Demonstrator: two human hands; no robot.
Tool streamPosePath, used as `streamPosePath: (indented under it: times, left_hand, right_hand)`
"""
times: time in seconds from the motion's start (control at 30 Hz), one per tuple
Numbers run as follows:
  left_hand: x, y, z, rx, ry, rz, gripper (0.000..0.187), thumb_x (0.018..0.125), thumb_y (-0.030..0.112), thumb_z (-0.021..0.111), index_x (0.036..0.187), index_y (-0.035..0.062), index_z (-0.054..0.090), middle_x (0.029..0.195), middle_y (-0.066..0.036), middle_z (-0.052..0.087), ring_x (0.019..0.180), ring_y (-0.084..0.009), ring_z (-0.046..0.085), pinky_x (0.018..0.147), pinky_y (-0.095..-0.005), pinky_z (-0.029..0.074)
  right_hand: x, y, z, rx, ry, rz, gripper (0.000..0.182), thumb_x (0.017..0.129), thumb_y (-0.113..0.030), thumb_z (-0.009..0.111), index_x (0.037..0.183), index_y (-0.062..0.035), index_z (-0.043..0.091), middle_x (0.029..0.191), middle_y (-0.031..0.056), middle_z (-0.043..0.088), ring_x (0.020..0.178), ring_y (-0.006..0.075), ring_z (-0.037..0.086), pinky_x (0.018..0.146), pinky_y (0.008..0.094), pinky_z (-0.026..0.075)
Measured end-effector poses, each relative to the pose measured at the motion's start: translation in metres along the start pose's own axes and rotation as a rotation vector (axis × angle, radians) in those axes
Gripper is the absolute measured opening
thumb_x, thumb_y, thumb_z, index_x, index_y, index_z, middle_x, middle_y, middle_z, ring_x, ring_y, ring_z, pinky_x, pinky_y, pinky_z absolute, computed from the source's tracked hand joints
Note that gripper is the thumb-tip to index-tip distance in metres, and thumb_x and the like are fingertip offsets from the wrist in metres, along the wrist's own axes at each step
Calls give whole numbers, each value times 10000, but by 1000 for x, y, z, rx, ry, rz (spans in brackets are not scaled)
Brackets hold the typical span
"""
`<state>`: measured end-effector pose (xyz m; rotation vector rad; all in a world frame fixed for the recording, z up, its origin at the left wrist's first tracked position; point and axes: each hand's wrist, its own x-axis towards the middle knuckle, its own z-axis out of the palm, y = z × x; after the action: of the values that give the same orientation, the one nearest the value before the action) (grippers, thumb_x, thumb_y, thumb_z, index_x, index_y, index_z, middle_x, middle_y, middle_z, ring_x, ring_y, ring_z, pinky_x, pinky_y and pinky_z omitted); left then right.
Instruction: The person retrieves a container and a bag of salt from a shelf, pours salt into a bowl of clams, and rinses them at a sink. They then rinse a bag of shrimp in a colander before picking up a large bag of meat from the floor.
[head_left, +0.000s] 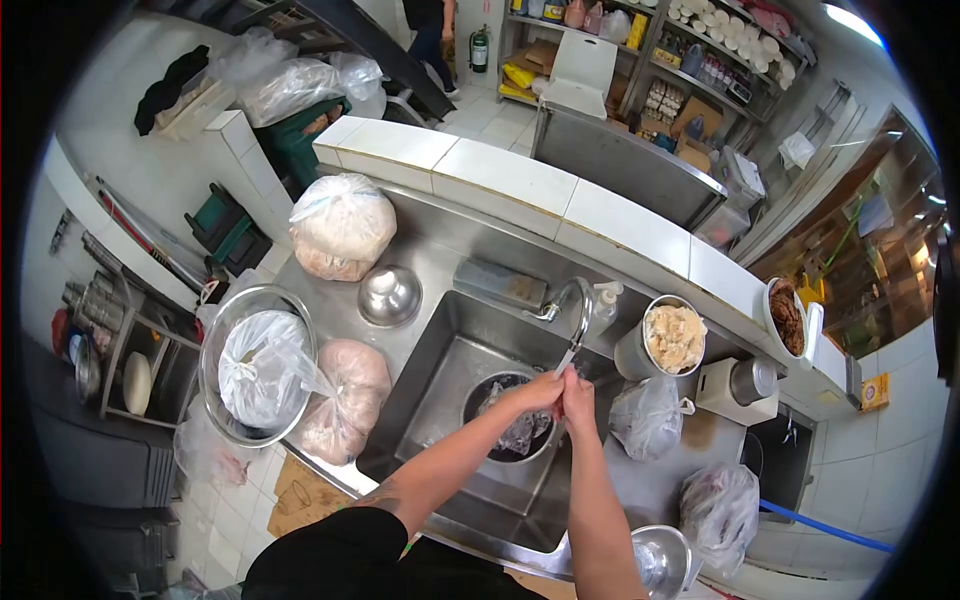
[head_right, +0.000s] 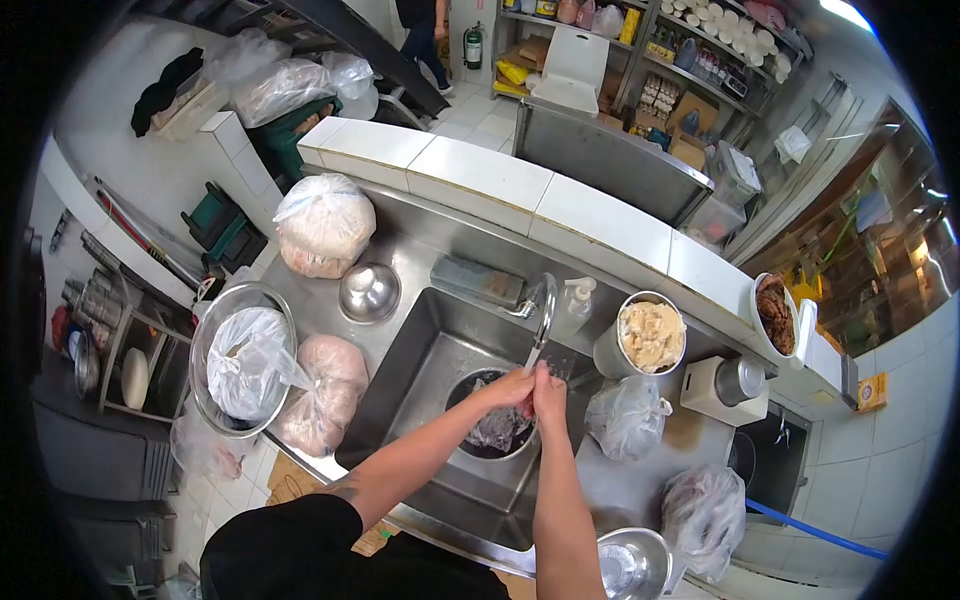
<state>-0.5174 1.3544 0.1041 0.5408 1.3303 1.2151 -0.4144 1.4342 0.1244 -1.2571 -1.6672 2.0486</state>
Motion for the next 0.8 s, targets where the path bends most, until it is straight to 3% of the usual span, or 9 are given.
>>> streamPosePath:
  times: [0.2, 0.27, 0.33, 0.37, 0.47, 0.5, 0.6, 0.7, 0.8]
  left_hand:
    - [-31, 21, 22, -1069, -196, 254, 548, 1062, 551, 408, 1360, 118, 564, 1224, -198, 685, 1078, -355, 683, 890, -440, 565]
    - [-29, 13, 19, -1090, -109, 184, 575, 1071, 549, 352, 1387, 117, 563, 1264, -226, 667, 1086, -413, 662, 950, -495, 534]
    - [-17, -8, 17, -1074, -3, 187, 596, 1074, 552, 327, 1385, 112, 584, 1246, -202, 683, 1095, -380, 667, 944, -473, 537]
    - [8, -38, 19, -1126, 279, 141, 624, 1066, 579, 305, 1360, 103, 580, 1121, -142, 706, 961, -293, 692, 840, -442, 570]
    - [-25, -11, 64, -1197, 411, 78, 613, 1047, 616, 327, 1256, 103, 589, 1000, -90, 673, 813, -240, 671, 704, -397, 567]
    - [-41, 5, 76, -1210, 455, 57, 613, 1037, 635, 334, 1203, 104, 591, 962, -75, 656, 759, -230, 661, 648, -379, 561]
    - [-49, 9, 73, -1025, 364, 87, 607, 1032, 637, 358, 1231, 109, 582, 998, -75, 661, 774, -236, 664, 699, -394, 559]
    - [31, -31, 47, -726, 554, 297, 557, 1012, 594, 461, 1231, 99, 593, 1044, -83, 664, 801, -268, 673, 760, -430, 553]
    - [55, -26, 19, 19, 597, 227, 493, 969, 520, 574, 1211, 95, 640, 1060, -118, 700, 895, -314, 693, 840, -434, 536]
  right_hand:
    - [15, 2, 40, 894, 132, 50, 327, 1047, -379, 576, 956, -76, 656, 715, 51, 632, 599, 153, 632, 524, 282, 510]
    - [11, 3, 50, 978, 70, 67, 301, 1050, -380, 578, 999, -93, 650, 683, 41, 613, 575, 140, 622, 532, 268, 506]
    - [20, 15, 39, 672, -73, 22, 338, 1041, -393, 590, 906, -90, 650, 602, 28, 563, 500, 119, 549, 488, 271, 436]
    - [14, 3, 44, 507, -43, 14, 392, 1035, -403, 600, 818, -80, 648, 544, 18, 523, 452, 99, 488, 460, 277, 379]
    - [35, -1, 53, -529, 214, -511, 497, 1009, -379, 589, 693, -1, 657, 531, 132, 575, 466, 230, 561, 497, 406, 413]
    - [30, -6, 57, -498, 256, -496, 589, 976, -435, 622, 636, 46, 622, 518, 175, 542, 477, 260, 561, 531, 444, 401]
    - [36, 8, 48, -459, 319, -463, 529, 1007, -429, 581, 728, 1, 709, 582, 139, 626, 548, 241, 606, 592, 417, 466]
    - [43, 35, 35, 160, 129, -270, 450, 1053, -434, 520, 1019, -55, 760, 886, 109, 743, 802, 229, 691, 756, 386, 530]
    - [-5, 11, 47, 737, 142, -9, 472, 1083, -450, 462, 1334, -89, 631, 1239, 87, 674, 1074, 237, 661, 947, 357, 516]
